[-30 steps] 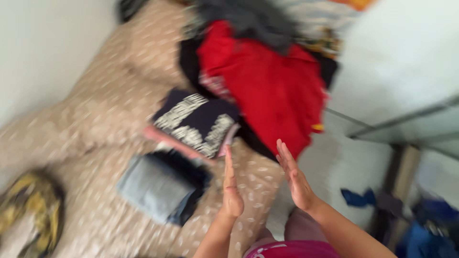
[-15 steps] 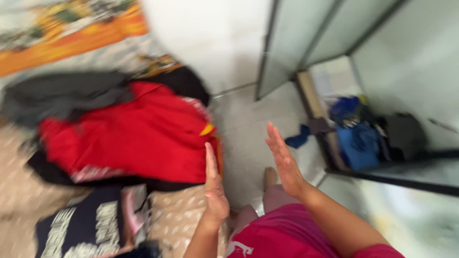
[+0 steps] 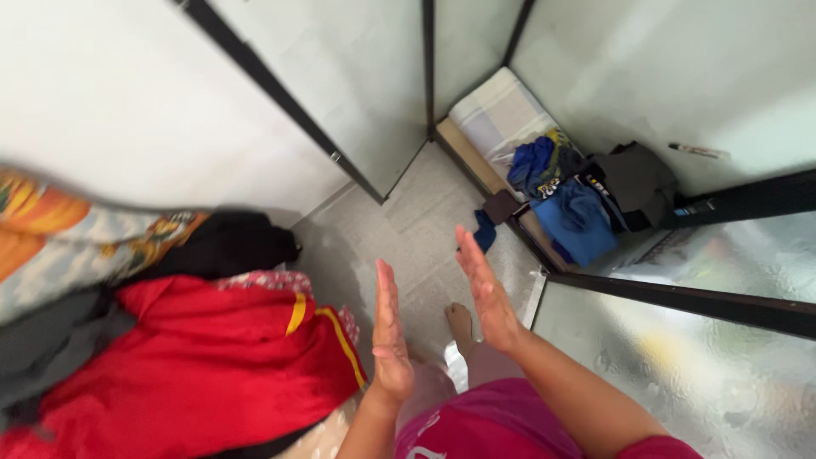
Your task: The person removes various clothing items, including shirts, pants, and folded garments, from a glass-fronted wardrobe. They place these items onto a bed, sometimes using hangers to hold multiple pieces together. The person also retrieves folded clothes from a lower shelf and stacks them on the bed.
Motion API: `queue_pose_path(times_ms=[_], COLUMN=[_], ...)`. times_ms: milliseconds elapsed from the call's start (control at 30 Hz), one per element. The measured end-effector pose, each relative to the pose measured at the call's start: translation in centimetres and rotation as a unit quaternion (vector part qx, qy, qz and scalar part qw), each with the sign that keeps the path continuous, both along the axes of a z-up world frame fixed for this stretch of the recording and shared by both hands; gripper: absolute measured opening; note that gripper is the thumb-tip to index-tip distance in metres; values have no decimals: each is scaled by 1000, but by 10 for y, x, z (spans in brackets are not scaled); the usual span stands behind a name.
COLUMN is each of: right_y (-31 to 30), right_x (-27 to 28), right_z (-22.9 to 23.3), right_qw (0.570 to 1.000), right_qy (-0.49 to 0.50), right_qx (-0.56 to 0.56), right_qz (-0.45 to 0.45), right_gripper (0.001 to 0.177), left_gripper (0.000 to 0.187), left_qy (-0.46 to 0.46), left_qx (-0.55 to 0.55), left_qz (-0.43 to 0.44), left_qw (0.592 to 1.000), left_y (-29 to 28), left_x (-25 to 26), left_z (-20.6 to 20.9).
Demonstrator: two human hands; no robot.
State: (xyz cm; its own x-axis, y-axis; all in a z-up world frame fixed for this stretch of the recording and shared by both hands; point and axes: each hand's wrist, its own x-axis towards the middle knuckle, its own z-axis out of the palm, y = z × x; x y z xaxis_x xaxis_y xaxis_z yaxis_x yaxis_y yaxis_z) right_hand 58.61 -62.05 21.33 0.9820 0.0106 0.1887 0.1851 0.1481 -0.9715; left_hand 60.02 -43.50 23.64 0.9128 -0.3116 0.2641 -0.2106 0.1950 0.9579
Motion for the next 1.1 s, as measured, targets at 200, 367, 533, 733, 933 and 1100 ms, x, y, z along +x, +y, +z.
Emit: queue_pose_path(times_ms=[200,367,533,733,933,1100], right_y=[-8,-10,-46,-120,-213,-288], right_x=[3,13,41,71,81,110], right_z=[-48,-126,-226,-367,-588,-732], right_qw=[993,980,957,916,860,779], right_qy=[97,129,192,241,282,261], right_qx=[-41,-40,-29,-117,-291,-513], right_qz=[-49,-145,-216,-298,-311,-250], right_gripper=[86,85,87,74,64,84], left_gripper=[101,95,97,96,96,94], left_qy=[40,-15,-7,24,51,62], left_qx=[37,61,62,51,67,62], left_qz=[-72,-123,-141,-148,-140,-155], left_qw=[996,990,988,987,987,984], left_y=[-11,-33,-70,-122,-159,-192], left_x=[49,107,153,183,188,205], left_z=[-42,-97,-183,-323,-463,-555])
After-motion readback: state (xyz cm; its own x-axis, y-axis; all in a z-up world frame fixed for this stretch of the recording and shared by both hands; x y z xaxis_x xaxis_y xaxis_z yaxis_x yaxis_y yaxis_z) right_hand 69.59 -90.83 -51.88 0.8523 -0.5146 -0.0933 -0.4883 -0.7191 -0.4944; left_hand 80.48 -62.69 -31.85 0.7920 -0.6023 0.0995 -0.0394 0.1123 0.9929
